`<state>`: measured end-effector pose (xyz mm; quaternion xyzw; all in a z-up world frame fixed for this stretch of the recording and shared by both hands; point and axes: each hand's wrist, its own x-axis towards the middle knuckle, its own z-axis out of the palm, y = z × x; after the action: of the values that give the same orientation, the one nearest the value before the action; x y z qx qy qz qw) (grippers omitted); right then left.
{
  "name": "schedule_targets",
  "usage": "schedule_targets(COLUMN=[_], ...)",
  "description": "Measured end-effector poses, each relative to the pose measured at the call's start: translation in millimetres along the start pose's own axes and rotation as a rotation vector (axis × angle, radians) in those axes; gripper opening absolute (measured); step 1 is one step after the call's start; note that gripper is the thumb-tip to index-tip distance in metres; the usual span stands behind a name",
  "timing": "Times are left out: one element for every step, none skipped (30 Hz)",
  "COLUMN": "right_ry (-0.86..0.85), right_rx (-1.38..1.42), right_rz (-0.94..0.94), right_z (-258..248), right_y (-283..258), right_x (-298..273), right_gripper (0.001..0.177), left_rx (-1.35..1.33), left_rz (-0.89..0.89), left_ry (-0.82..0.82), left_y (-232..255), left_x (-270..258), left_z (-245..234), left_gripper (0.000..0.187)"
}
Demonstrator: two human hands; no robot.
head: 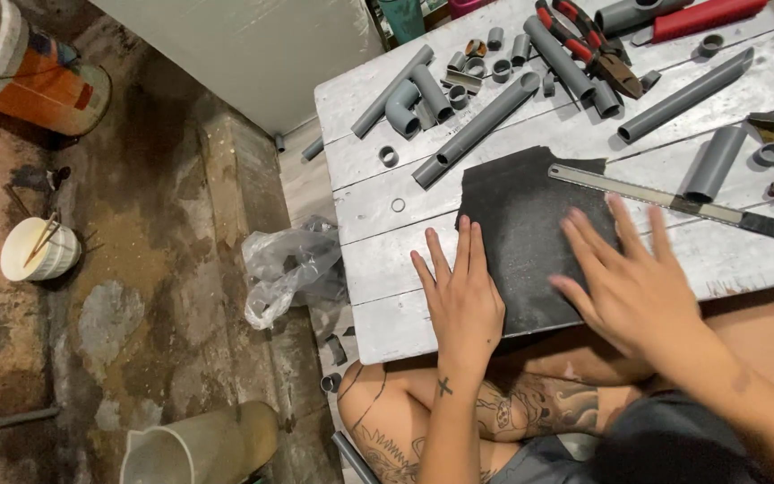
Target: Sanding a small plastic ring on a sheet of sandpaper to smooth the edges
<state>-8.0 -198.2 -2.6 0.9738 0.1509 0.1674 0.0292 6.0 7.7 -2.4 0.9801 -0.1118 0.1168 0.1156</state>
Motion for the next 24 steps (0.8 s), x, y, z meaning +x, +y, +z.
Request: schedule_targets(right_ry=[-0.003,-0.008,-0.012,-0.016,-0.024,-0.033,-0.034,-0.096,-0.157,-0.158,-0.149,-0.138,-0.14,-0.081,-0.026,-0.035,-0.031,-0.028,-0.031,0.02,0.072,0.069,0.057,0.045], right_rx=[-0.003,0.131,0.263,0.258,0.235,0.212,0.211,0.174,0.137,0.137,0.058,-0.02,-0.023,0.137,0.299,0.299,0.265,0.232,0.228,0.281,0.333,0.327,0.342,0.357], right_rz=[0.004,-0.063,-0.127,-0.122,-0.188,-0.254,-0.256,-0.174,-0.084,-0.078,-0.01,0.058,0.056,-0.019,-0.089,-0.086,-0.108,-0.13,-0.125,-0.108,-0.085,-0.073,-0.059,-0.045], right_z=[-0.7,-1.1,-2.9,2.0,7.9,13.8,18.1,22.3,27.2,22.1,15.9,10.1,6.3,3.2,-1.3,1.1,4.0,6.6,5.9,5.3,5.7,6.6,6.7,6.7], right_y=[-5.4,-10.5,-14.5,-17.6,-21.5,-25.4,-17.4,-9.9,-3.5,-4.0,-3.0,-2.2,-10.6,-18.5,-27.7,-34.9,-41.4,-47.3,-52.5,-57.1,-61.4,-63.0,-64.1,-65.6], right_x=[-9.8,-19.8,-30.6,-20.3,-11.1,-1.9,7.3,17.0,26.4,14.1,3.3,-7.4,-12.7,-18.3,-27.0,-25.9,-25.1,-24.5,-20.6,-16.7,-13.4,-15.1,-16.2,-16.8], right_gripper=[0.079,0.084,0.091,0.091,0.085,0.079,0.079,0.081,0.082,0.082,0.083,0.083,0.083,0.087,0.094,0.094,0.094,0.094,0.094,0.09,0.086,0.086,0.086,0.085], left_rx=[-0.003,-0.012,-0.024,-0.03,-0.015,-0.001,-0.002,-0.028,-0.053,-0.054,-0.04,-0.026,-0.029,-0.037,-0.046,-0.051,-0.048,-0.045,-0.05,-0.05,-0.051,-0.057,-0.041,-0.025], left_rz=[0.004,0.001,0.0,0.005,0.008,0.012,0.01,0.0,-0.002,0.004,0.002,0.001,-0.001,-0.009,-0.015,-0.015,-0.013,-0.01,-0.005,-0.023,-0.033,-0.023,-0.028,-0.033], left_ry=[-0.002,-0.018,-0.033,-0.036,-0.033,-0.03,-0.03,-0.022,-0.018,-0.021,-0.027,-0.034,-0.033,-0.027,-0.028,-0.035,-0.033,-0.03,-0.033,-0.012,0.006,0.001,0.006,0.012], left_y=[-0.4,-0.5,1.1,0.6,-0.3,-1.4,-0.2,0.5,-0.1,-0.4,0.3,0.7,0.3,0.2,0.8,-0.1,-0.3,0.1,0.8,2.0,3.7,3.6,3.6,3.3], left_x=[0.5,0.9,1.3,1.2,0.1,-1.1,-0.9,-0.6,0.6,-0.4,-0.3,0.0,0.8,1.8,0.0,-0.5,-0.2,0.1,0.6,1.2,2.6,2.3,2.6,3.0], left_z=[-0.7,-1.1,-1.7,-0.1,1.9,3.6,2.5,1.1,0.0,-0.4,-1.0,-1.3,-0.5,1.2,2.1,2.1,2.8,3.4,3.3,3.3,4.5,6.0,7.0,7.7], left_gripper=[0.063,0.064,0.065,0.065,0.066,0.066,0.066,0.064,0.062,0.062,0.063,0.064,0.064,0.063,0.062,0.062,0.062,0.063,0.063,0.064,0.065,0.065,0.065,0.066])
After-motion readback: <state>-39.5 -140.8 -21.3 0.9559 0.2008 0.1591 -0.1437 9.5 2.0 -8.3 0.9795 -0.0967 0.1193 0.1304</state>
